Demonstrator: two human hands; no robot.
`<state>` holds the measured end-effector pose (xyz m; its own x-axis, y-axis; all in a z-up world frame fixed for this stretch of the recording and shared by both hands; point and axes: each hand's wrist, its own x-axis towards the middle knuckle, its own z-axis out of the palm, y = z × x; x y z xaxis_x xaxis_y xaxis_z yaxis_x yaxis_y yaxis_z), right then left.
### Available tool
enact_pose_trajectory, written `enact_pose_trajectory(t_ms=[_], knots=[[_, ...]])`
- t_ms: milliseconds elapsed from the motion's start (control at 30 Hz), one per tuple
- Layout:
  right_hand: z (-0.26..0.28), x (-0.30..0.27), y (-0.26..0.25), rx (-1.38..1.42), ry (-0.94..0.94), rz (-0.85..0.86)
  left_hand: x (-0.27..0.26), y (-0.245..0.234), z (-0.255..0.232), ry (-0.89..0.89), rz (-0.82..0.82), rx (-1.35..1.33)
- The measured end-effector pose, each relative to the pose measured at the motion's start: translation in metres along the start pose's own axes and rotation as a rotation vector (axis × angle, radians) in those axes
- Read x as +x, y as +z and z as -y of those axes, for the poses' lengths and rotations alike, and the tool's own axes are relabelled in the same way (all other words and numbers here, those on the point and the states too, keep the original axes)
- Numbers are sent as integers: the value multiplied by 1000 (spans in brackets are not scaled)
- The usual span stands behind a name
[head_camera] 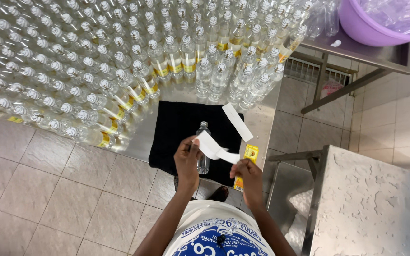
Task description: The person applies yellow labels to clear plastic bottles on a stainless steel table. They peel the backing from the labels, wrap them around the bottles, and place the labeled bottles back into a large group of similar bottles.
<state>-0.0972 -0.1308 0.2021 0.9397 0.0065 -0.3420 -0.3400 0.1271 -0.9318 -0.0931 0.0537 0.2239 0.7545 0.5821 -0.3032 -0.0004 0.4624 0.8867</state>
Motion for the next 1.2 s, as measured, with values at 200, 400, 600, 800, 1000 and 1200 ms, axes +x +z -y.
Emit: enact_pose_trajectory(t_ms=[200, 400, 600, 800, 1000, 1200], knots=[[28, 6, -28, -458, -232, -1, 21, -18, 8, 198, 98, 145], [46, 23, 26, -223, -255, 214, 14, -10, 14, 110, 364, 247], [42, 10, 51, -168, -60, 9, 9, -22, 2, 136, 282, 323], [19, 15, 50, -7, -53, -180, -15, -30, -3, 66, 368, 199], [34, -5, 58, -122, -260, -107, -25, 7, 9, 110, 692, 229], [39, -3, 40, -120, -272, -44, -12, 31, 13, -72, 477, 173]])
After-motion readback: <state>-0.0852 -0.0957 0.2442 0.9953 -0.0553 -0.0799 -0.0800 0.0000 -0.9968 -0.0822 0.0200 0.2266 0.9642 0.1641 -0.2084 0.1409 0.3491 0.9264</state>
